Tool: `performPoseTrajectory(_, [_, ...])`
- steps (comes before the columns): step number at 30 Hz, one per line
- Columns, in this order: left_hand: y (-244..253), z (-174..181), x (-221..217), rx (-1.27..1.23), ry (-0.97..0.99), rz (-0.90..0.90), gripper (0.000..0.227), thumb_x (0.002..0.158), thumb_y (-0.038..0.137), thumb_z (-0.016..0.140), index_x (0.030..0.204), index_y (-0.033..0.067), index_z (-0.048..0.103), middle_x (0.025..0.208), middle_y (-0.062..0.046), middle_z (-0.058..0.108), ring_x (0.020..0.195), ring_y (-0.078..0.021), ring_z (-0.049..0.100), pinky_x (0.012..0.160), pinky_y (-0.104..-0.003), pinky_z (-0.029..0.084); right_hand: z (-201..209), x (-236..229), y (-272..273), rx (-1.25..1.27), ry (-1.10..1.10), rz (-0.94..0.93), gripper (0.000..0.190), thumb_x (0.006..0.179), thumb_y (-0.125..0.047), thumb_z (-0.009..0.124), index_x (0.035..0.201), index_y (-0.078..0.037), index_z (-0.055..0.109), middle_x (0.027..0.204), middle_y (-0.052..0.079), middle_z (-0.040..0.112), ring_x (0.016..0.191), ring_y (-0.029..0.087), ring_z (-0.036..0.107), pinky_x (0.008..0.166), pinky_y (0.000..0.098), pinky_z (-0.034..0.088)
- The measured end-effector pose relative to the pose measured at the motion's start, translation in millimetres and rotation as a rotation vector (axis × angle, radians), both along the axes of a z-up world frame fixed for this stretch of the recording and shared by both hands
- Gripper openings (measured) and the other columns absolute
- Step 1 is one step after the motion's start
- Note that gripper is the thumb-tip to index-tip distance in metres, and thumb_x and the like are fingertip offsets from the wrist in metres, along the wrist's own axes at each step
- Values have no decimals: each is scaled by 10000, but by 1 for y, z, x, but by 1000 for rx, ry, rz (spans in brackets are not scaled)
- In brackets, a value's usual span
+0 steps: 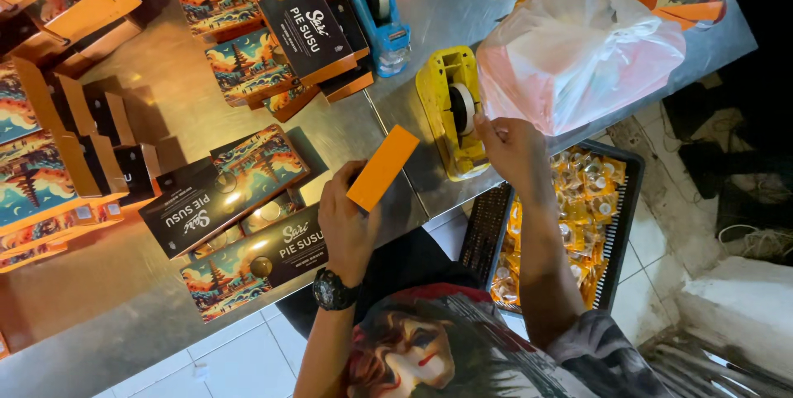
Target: The person repeatedly picks up small orange boxes labeled 'Pie Susu', places them on a metal table, and seals them using a yellow tape dispenser. Sealed boxes are stacked on the table. A tray of individually wrapped items sits nearby.
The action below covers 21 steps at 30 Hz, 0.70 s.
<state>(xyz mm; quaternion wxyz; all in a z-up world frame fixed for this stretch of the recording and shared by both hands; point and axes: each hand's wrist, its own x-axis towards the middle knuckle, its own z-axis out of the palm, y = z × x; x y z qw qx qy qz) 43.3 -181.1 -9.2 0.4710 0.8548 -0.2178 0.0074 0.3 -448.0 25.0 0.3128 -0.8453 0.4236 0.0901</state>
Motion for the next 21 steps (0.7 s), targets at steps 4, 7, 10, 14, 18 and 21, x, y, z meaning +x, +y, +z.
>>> performPoseTrajectory(4, [-1,1,1,-5,-7,-12,500,823,-17,717,1285,-12,524,1101,-198,650,1006,-392,632,927,-497,525,9,6,15,17,23,25,403,963,-545,617,1007,-196,815,811,142,735,972,441,693,896,513,519])
performPoseTrajectory(7, [0,-1,-1,-15,-16,0,448,876,20,702,1295,32,542,1096,-132,667,991,-334,647,902,-455,541,-5,-4,15,108,-237,-83,256,935,-419,723,873,-174,760,644,69,586,692,278,671,764,389,520])
performPoseTrajectory(10, [1,1,-1,1,-46,-2,432,886,32,705,1290,37,551,1089,-130,665,974,-324,647,901,-441,540,-4,-23,16,103,-301,-90,208,970,-312,676,839,-154,708,545,-6,410,589,162,479,627,279,385])
performPoseTrajectory(14, [1,3,-1,-18,-10,-3,411,898,52,703,1280,28,551,1080,-149,666,980,-347,648,891,-463,542,-11,-56,26,65,-287,-135,229,949,-340,704,791,-175,707,483,13,403,538,164,442,597,284,368])
performPoseTrajectory(18, [0,-4,-3,16,-50,7,451,868,16,722,1286,22,553,1077,-147,659,965,-345,638,896,-455,540,-25,-77,43,188,-461,-246,217,1002,-240,699,821,-125,733,525,-16,524,558,70,432,586,221,346])
performPoseTrajectory(21, [2,-4,-3,-12,-25,-16,528,810,-38,715,1305,17,540,1099,-165,656,987,-366,630,919,-474,532,-32,-78,44,202,-513,-246,209,1015,-211,680,855,-89,736,570,-8,547,610,76,459,608,240,355])
